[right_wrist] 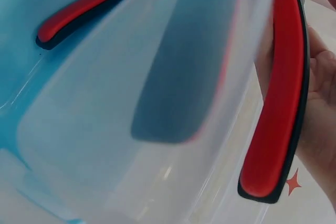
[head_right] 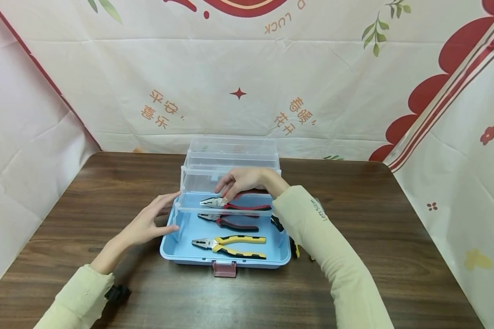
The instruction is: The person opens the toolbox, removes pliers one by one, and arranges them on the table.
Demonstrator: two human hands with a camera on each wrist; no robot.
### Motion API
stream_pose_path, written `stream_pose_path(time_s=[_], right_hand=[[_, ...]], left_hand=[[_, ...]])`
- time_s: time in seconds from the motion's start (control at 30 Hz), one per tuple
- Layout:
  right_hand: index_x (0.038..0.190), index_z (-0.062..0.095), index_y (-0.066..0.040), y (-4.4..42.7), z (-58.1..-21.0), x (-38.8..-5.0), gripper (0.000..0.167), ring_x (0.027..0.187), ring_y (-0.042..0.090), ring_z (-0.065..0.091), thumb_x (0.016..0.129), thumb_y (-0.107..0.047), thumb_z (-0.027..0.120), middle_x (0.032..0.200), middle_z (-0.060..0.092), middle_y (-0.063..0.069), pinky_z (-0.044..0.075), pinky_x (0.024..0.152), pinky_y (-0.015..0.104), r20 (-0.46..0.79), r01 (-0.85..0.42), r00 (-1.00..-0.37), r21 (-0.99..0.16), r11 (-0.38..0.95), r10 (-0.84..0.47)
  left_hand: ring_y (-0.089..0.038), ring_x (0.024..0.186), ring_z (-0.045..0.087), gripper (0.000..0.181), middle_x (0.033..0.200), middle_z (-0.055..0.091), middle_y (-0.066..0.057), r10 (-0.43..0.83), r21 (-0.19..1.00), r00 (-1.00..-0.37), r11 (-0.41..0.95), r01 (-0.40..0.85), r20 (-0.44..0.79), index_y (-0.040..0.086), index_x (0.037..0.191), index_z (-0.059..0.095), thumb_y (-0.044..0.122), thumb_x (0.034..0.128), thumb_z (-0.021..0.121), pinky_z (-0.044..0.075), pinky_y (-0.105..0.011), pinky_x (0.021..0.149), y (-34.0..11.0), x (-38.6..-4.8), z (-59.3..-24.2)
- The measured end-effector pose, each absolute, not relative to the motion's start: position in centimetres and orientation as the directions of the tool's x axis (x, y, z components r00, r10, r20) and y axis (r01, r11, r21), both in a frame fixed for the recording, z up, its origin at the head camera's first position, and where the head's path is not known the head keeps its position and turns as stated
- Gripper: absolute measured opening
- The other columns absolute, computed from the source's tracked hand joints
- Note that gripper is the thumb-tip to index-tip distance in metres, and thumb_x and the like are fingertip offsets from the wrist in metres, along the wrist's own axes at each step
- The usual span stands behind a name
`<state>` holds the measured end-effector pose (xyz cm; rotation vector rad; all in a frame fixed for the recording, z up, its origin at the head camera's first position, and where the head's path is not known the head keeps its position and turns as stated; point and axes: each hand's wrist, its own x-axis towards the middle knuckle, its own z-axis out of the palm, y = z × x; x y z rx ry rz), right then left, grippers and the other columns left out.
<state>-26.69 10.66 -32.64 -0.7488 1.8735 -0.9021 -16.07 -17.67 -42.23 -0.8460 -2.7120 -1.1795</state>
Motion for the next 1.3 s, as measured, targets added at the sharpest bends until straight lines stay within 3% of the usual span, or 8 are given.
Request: stream_pose_path(time_s=[0.17,0.43,0.7,1.3], right_hand=[[0.118,0.053,-0.004,10.39,-32.72,-26.42,0.042,0.084,0.019,0.053,0.078,-0.009,0.067,0.096,0.056,0.010,0.045,0.078,0.038,-0.476,-0.144,-0.424,-0.805,0.576,-0.771],[0.113,0.057,-0.008,10.33,-33.20,-26.30,0.038,0.080,0.015,0.049,0.077,-0.012,0.069,0.093,0.053,0.007,0.046,0.075,0.035,-0.433,-0.232,-0.407,-0.803,0.549,-0.805],[0.113,0.057,-0.003,9.85,-33.57,-25.99,0.038,0.078,0.017,0.049,0.077,-0.003,0.067,0.094,0.054,0.009,0.046,0.074,0.037,-0.447,-0.225,-0.473,-0.772,0.594,-0.759],[0.109,0.059,-0.003,9.93,-33.50,-26.09,0.034,0.074,0.015,0.048,0.076,-0.004,0.068,0.094,0.056,0.005,0.043,0.064,0.026,-0.372,-0.316,-0.475,-0.774,0.549,-0.798]], left_hand=[[-0.021,0.115,0.037,0.078,0.132,0.034,-0.001,0.461,0.654,-0.847,0.559,0.509,0.265,0.025,0.139,0.026,0.039,0.0756,0.068,0.036,-0.042,0.090,-17.68,-16.05,-42.27],[-0.022,0.116,0.037,0.078,0.132,0.034,-0.001,0.461,0.654,-0.846,0.556,0.512,0.270,0.023,0.139,0.026,0.038,0.0756,0.068,0.035,-0.043,0.090,-17.71,-16.06,-42.20],[-0.022,0.115,0.037,0.078,0.132,0.034,-0.002,0.456,0.651,-0.850,0.566,0.506,0.264,0.025,0.139,0.026,0.040,0.0755,0.067,0.036,-0.044,0.089,-17.70,-16.07,-42.23],[-0.018,0.116,0.036,0.078,0.133,0.033,-0.001,0.459,0.651,-0.847,0.561,0.511,0.269,0.026,0.140,0.025,0.039,0.0756,0.067,0.035,-0.044,0.089,-17.73,-16.04,-42.29]])
